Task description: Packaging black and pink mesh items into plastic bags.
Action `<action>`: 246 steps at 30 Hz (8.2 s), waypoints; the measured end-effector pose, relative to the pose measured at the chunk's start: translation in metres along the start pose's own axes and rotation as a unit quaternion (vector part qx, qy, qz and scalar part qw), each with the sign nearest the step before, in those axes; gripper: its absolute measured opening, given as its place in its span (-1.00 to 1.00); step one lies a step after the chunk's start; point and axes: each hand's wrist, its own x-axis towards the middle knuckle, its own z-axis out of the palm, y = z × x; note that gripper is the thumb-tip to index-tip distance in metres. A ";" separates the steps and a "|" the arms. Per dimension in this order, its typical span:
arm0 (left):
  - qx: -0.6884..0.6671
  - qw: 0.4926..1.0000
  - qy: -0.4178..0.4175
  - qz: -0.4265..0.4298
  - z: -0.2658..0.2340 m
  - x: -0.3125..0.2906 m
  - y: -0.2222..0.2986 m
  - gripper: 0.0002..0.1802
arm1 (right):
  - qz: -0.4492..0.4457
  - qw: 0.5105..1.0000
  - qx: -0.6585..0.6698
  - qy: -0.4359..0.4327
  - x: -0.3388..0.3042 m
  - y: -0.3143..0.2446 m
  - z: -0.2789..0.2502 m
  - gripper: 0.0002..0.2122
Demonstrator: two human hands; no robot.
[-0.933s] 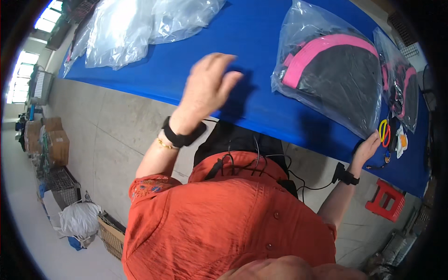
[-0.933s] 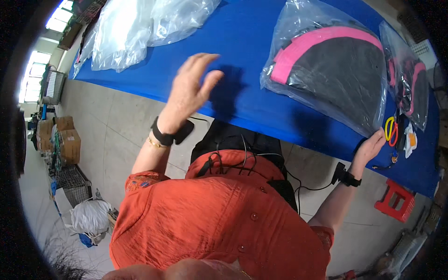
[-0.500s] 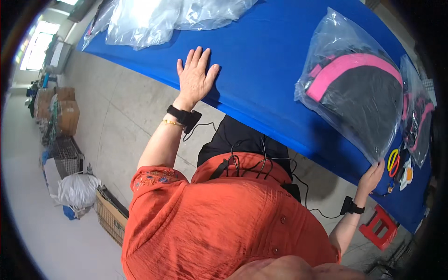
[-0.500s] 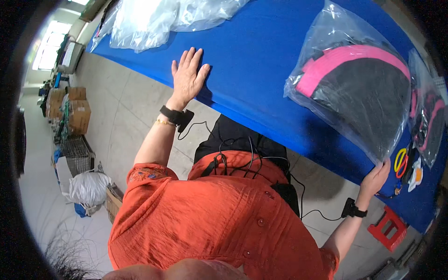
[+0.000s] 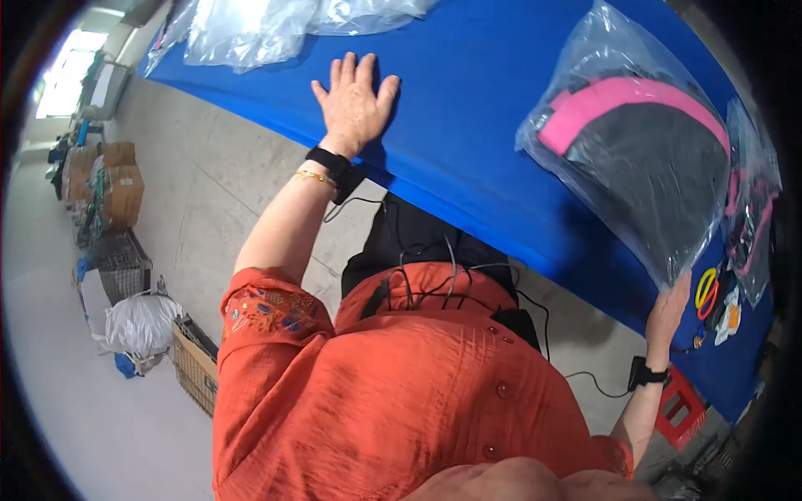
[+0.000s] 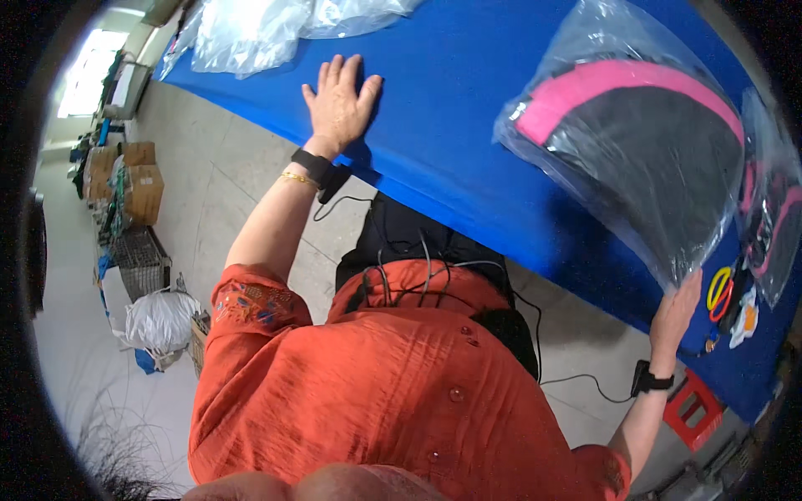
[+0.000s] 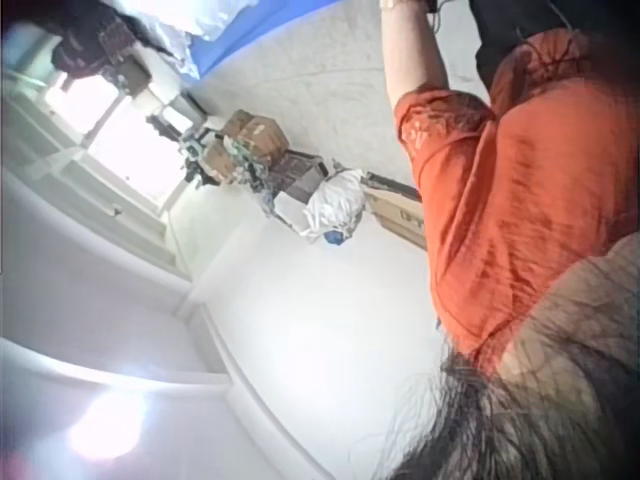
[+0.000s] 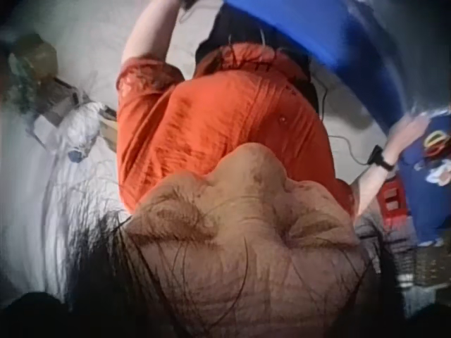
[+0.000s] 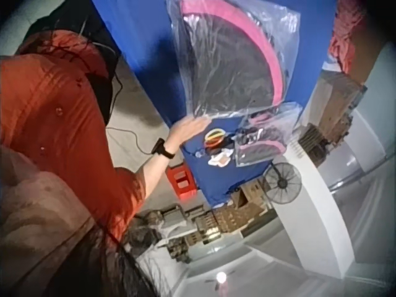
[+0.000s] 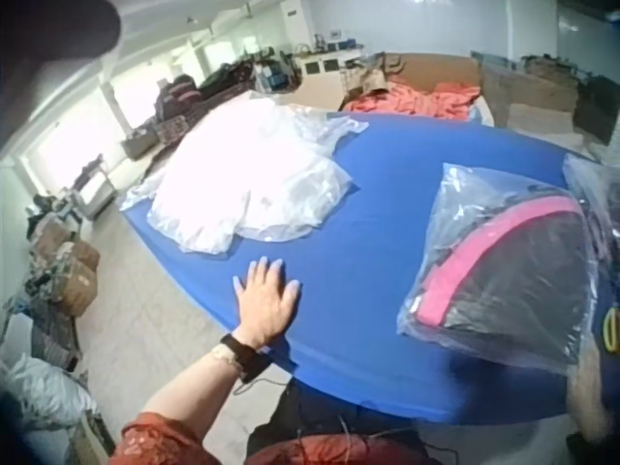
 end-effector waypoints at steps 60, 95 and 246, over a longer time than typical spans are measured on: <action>-0.052 0.988 -0.035 0.140 0.018 0.008 -0.031 -0.37 | 0.109 0.986 0.122 -0.022 0.025 -0.045 -0.052 -0.45; -0.352 0.790 -0.472 -0.173 -0.069 0.063 0.264 0.15 | 0.301 0.718 0.605 -0.166 0.080 0.022 -0.094 -0.05; -0.532 0.837 -0.036 -0.120 -0.377 -0.939 0.480 -0.61 | 0.273 0.640 0.630 -0.346 -0.056 0.454 -0.148 -0.52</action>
